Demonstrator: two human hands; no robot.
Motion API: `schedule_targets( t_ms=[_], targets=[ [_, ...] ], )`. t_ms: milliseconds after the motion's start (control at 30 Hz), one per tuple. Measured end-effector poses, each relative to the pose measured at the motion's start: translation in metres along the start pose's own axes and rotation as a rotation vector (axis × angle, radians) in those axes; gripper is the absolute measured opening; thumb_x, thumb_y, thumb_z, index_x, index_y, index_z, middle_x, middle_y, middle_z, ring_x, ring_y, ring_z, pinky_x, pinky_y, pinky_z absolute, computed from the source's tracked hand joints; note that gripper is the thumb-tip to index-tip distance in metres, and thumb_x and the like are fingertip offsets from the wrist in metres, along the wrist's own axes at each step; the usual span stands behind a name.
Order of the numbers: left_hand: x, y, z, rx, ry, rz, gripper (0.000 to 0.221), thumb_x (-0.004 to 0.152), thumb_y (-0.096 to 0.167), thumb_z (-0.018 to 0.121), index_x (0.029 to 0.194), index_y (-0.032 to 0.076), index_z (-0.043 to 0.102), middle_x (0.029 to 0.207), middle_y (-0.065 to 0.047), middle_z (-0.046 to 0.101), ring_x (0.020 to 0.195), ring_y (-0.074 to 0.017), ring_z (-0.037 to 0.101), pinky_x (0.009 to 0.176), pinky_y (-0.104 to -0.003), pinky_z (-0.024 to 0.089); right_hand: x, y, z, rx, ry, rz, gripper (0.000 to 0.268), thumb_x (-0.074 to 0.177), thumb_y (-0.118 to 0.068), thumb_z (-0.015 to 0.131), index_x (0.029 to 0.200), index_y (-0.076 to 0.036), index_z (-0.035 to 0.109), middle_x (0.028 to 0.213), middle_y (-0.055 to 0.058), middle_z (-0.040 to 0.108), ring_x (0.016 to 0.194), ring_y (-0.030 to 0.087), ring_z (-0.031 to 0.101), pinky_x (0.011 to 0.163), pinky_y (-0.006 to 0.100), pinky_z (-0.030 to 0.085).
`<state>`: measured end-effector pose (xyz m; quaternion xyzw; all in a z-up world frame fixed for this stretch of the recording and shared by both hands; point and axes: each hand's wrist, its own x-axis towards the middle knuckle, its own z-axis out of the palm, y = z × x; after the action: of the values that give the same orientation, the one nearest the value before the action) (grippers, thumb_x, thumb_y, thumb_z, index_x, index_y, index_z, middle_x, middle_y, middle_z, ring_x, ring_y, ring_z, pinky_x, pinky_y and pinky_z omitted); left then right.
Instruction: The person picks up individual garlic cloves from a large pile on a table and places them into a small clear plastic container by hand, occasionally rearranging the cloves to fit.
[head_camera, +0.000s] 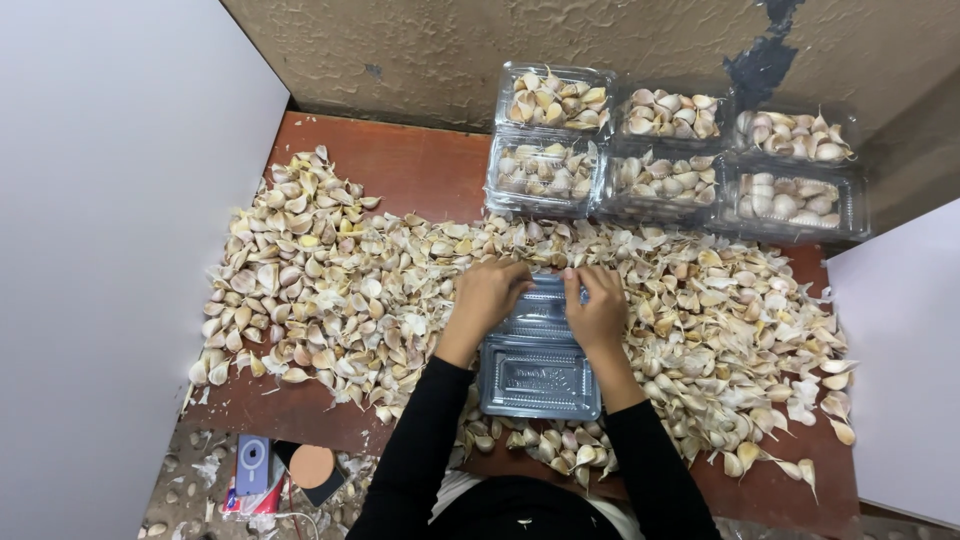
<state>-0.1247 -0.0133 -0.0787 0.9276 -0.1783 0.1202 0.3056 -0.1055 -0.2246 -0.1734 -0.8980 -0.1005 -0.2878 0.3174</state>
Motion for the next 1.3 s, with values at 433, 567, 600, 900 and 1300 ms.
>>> schedule_targets(
  t_ms=[433, 567, 600, 900, 1300],
  targets=[
    [-0.025, -0.030, -0.063, -0.293, 0.120, -0.446, 0.006, 0.094, 0.028, 0.069, 0.098, 0.027, 0.074, 0.089, 0.001, 0.079, 0.078, -0.0234, 0.077, 0.071, -0.037, 0.056, 0.010, -0.021, -0.025, 0.396, -0.109, 0.258, 0.053, 0.111, -0.034, 0.029, 0.088, -0.018, 0.074, 0.076, 0.005, 0.072, 0.087, 0.026, 0.066, 0.087, 0.037, 0.051],
    [-0.032, -0.042, -0.087, -0.495, 0.313, -0.509, 0.013, 0.096, 0.028, 0.070, 0.095, 0.016, 0.069, 0.085, -0.007, 0.078, 0.076, -0.0255, 0.076, 0.076, -0.038, 0.056, 0.008, -0.019, -0.026, 0.373, -0.103, 0.250, 0.052, 0.112, -0.030, 0.031, 0.088, -0.017, 0.075, 0.078, 0.007, 0.072, 0.086, 0.028, 0.064, 0.090, 0.038, 0.049],
    [-0.033, -0.047, -0.089, -0.562, 0.398, -0.542, 0.019, 0.097, 0.029, 0.069, 0.092, 0.012, 0.065, 0.085, -0.010, 0.077, 0.076, -0.0256, 0.075, 0.077, -0.037, 0.055, 0.009, -0.020, -0.026, 0.369, -0.099, 0.248, 0.050, 0.112, -0.028, 0.032, 0.089, -0.015, 0.075, 0.079, 0.010, 0.072, 0.087, 0.030, 0.064, 0.091, 0.039, 0.049],
    [-0.018, -0.047, -0.104, -0.720, 0.950, -0.776, 0.018, 0.106, 0.025, 0.050, 0.103, 0.008, 0.054, 0.090, -0.007, 0.056, 0.090, -0.0197, 0.051, 0.084, -0.036, 0.043, 0.013, -0.024, -0.026, 0.340, -0.137, 0.254, 0.049, 0.113, -0.026, 0.035, 0.090, -0.018, 0.077, 0.076, 0.005, 0.071, 0.087, 0.027, 0.064, 0.094, 0.036, 0.049],
    [0.068, -0.129, -0.030, -1.528, 1.047, -0.855, 0.029, 0.105, 0.017, 0.043, 0.129, 0.003, 0.034, 0.123, -0.018, 0.039, 0.113, -0.0374, 0.059, 0.098, -0.056, 0.054, 0.017, -0.032, -0.024, 0.354, -0.139, 0.303, 0.048, 0.113, -0.025, 0.038, 0.088, -0.015, 0.078, 0.072, 0.006, 0.070, 0.082, 0.028, 0.064, 0.091, 0.038, 0.049]
  ],
)
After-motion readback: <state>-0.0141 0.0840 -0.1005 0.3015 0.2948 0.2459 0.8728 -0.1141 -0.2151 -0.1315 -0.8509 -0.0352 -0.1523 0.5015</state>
